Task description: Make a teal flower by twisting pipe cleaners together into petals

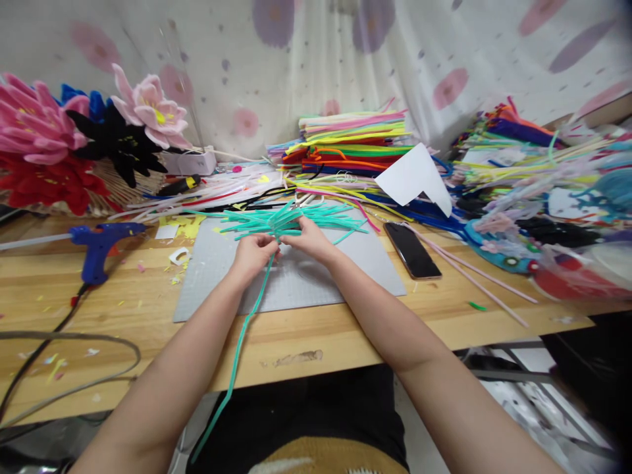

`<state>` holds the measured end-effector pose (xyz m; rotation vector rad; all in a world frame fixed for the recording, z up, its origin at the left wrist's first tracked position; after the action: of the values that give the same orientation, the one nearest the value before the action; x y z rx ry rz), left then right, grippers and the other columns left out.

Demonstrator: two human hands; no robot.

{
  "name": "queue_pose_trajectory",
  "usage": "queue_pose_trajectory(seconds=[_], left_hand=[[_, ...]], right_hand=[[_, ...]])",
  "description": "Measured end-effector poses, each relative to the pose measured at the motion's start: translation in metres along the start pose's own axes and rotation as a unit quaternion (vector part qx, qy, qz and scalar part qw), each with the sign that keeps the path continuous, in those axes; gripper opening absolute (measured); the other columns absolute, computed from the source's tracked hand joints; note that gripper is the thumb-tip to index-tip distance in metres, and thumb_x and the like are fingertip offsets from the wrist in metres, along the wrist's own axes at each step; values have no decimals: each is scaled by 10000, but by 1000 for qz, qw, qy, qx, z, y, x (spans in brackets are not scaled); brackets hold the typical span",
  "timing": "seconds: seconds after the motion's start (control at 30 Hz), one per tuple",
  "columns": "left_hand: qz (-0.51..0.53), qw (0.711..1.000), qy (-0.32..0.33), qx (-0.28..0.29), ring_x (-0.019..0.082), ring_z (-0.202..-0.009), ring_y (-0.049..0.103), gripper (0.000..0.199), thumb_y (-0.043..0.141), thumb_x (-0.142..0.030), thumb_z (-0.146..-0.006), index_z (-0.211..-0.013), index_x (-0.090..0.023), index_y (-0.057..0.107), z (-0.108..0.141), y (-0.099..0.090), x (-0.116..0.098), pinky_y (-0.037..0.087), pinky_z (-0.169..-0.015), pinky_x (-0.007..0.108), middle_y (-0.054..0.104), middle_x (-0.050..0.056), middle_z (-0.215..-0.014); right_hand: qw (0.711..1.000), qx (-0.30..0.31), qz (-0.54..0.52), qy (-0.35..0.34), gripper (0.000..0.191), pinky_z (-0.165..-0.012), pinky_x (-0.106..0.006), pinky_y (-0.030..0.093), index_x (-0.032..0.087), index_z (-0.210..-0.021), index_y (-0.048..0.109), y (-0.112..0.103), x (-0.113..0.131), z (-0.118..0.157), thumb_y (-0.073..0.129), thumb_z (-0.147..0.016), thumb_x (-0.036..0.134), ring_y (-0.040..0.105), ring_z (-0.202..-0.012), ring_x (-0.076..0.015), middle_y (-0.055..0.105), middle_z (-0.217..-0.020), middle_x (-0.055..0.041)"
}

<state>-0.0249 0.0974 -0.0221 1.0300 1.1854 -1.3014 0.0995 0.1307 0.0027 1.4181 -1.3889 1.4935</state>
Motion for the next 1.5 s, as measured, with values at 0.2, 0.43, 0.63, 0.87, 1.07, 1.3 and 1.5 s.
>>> queue_pose_trajectory(seconds=[0.2,0.43,0.63,0.87,1.07,1.3,1.5], left_hand=[[64,997,-22,28,159,-571,619,299,748,-372,-571,-638,-126,592,4,7,-2,491,-479,250,639,41,-606],[124,989,-27,-80,101,-484,574,259,721,-312,-658,-611,-122,552,0,-20,-1,448,-456,199,592,9,-545],[165,984,-63,-35,118,-566,621,245,736,-300,-655,-687,-122,571,-2,-22,4,483,-478,198,636,30,-641],[189,980,-60,-15,153,-651,665,278,751,-304,-631,-742,-148,548,-2,-20,4,515,-499,214,634,6,-698],[203,976,-42,-65,165,-674,663,259,783,-145,-545,-631,-112,541,-4,-27,7,536,-576,247,607,11,-625],[201,974,-45,-94,168,-644,655,267,782,-123,-523,-590,-111,523,-3,-32,4,526,-556,258,607,16,-618],[208,975,-27,-67,178,-695,663,260,796,-205,-523,-608,-109,570,-6,-27,5,522,-608,263,635,31,-639]], right_hand=[[998,37,-37,-19,440,-508,-200,448,193,-1049,471,3,11,5,541,-616,162,530,-594,-71,579,-962,-8],[994,-5,82,-75,546,-652,-256,461,209,-1178,415,-17,17,1,641,-682,250,539,-653,-91,588,-1006,-42],[934,-17,324,-153,108,-749,-276,383,166,-794,621,-13,29,3,555,-823,247,536,-784,-157,639,-813,-53],[877,-5,430,-214,167,-748,-272,359,182,-889,649,3,41,12,490,-870,225,518,-857,-182,642,-884,-71],[850,-9,490,-194,226,-724,-299,337,188,-914,664,2,37,10,454,-895,273,493,-845,-197,630,-893,-86],[818,-58,534,-205,234,-724,-338,306,207,-843,689,-14,45,7,469,-884,277,438,-862,-224,596,-897,-102],[819,-86,533,-194,243,-748,-345,314,183,-881,664,-26,52,6,455,-888,306,448,-860,-231,595,-851,-101]])
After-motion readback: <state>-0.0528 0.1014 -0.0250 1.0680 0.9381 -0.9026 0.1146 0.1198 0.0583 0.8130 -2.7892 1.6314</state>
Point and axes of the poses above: each hand's wrist, its own z-axis away from the middle knuckle, its own y-axis out of the palm, x = y × z, the point moved 9 cm from there along -z, towards the middle knuckle
